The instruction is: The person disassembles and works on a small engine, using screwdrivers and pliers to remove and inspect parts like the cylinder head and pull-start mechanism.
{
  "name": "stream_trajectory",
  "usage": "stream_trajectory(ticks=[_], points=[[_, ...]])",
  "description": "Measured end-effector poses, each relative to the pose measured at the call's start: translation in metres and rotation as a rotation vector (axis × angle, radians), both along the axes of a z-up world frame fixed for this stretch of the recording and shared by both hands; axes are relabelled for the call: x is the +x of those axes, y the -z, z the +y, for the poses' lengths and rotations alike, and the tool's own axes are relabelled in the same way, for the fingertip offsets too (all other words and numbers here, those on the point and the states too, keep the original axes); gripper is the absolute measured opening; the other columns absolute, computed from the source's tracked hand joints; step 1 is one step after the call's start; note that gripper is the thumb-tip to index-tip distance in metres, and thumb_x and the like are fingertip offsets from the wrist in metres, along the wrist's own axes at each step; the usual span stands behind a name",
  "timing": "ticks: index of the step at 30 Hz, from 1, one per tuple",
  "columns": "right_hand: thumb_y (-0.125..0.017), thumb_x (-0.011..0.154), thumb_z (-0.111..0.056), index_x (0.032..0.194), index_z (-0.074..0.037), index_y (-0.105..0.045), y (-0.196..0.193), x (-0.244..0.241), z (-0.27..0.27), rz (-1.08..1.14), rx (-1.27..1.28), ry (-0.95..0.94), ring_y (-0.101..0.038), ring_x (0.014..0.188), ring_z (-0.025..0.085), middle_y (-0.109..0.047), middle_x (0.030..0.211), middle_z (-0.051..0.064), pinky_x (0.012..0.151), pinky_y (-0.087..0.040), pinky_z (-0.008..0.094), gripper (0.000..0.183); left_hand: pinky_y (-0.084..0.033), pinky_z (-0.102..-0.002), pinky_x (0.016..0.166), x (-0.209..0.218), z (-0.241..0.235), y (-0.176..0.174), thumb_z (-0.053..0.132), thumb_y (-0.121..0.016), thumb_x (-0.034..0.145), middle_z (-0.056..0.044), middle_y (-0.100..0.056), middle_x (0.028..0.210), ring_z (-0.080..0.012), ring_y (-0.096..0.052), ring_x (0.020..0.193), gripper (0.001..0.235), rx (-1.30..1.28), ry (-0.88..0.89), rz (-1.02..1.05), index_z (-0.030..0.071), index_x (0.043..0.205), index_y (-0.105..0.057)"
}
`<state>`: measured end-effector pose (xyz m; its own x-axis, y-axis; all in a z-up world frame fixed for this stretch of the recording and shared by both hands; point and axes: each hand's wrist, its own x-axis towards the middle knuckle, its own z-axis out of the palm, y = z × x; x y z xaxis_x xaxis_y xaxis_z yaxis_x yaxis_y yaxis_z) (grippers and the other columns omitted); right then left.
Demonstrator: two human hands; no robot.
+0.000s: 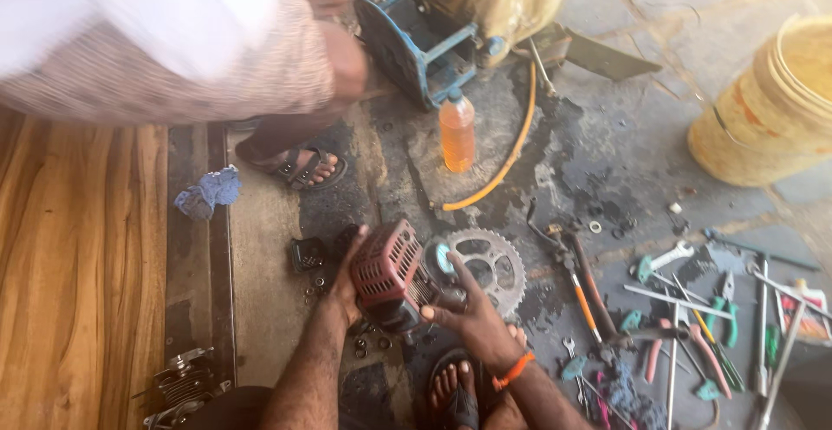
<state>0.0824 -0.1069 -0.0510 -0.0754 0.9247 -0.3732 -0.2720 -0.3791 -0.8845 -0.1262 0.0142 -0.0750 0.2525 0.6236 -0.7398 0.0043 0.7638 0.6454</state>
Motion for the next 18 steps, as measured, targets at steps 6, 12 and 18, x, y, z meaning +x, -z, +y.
stream_trajectory(ticks=[6, 12, 18], points=[[-0.083, 0.076, -0.005, 0.162, -0.022, -0.02, -0.01, -0.007, 0.0, -0.001, 0.003, 0.071, -0.067, 0.115, 0.03, -0.056, 0.138, 0.023, 0.092, -0.058, 0.039, 0.108, -0.061, -0.054, 0.09, -0.007, 0.015, -0.001, 0.077, -0.045, 0.085, -0.015, -0.07, 0.131, -0.0282, -0.07, 0.114, 0.085, 0.089, 0.002, -0.166, 0.016, 0.142, -0.061], [-0.072, 0.085, -0.022, 0.162, -0.018, -0.021, -0.022, 0.029, -0.003, 0.031, 0.027, 0.105, -0.068, 0.116, 0.027, -0.061, 0.14, 0.019, 0.097, -0.057, 0.04, 0.093, -0.061, -0.052, 0.096, 0.039, 0.011, -0.049, 0.076, -0.044, 0.088, -0.016, -0.073, 0.127, -0.028, -0.072, 0.113, 0.083, 0.032, 0.024, -0.256, 0.012, 0.135, -0.067], [-0.058, 0.098, -0.037, 0.154, -0.005, -0.046, -0.023, 0.068, -0.01, 0.332, -0.051, 0.215, -0.065, 0.115, 0.023, -0.064, 0.137, 0.008, 0.099, -0.053, 0.041, 0.065, -0.048, -0.065, 0.105, 0.094, 0.002, -0.071, 0.084, -0.034, 0.083, -0.012, -0.062, 0.148, -0.0321, -0.062, 0.129, 0.091, -0.104, 0.066, 0.005, 0.02, 0.145, -0.056]])
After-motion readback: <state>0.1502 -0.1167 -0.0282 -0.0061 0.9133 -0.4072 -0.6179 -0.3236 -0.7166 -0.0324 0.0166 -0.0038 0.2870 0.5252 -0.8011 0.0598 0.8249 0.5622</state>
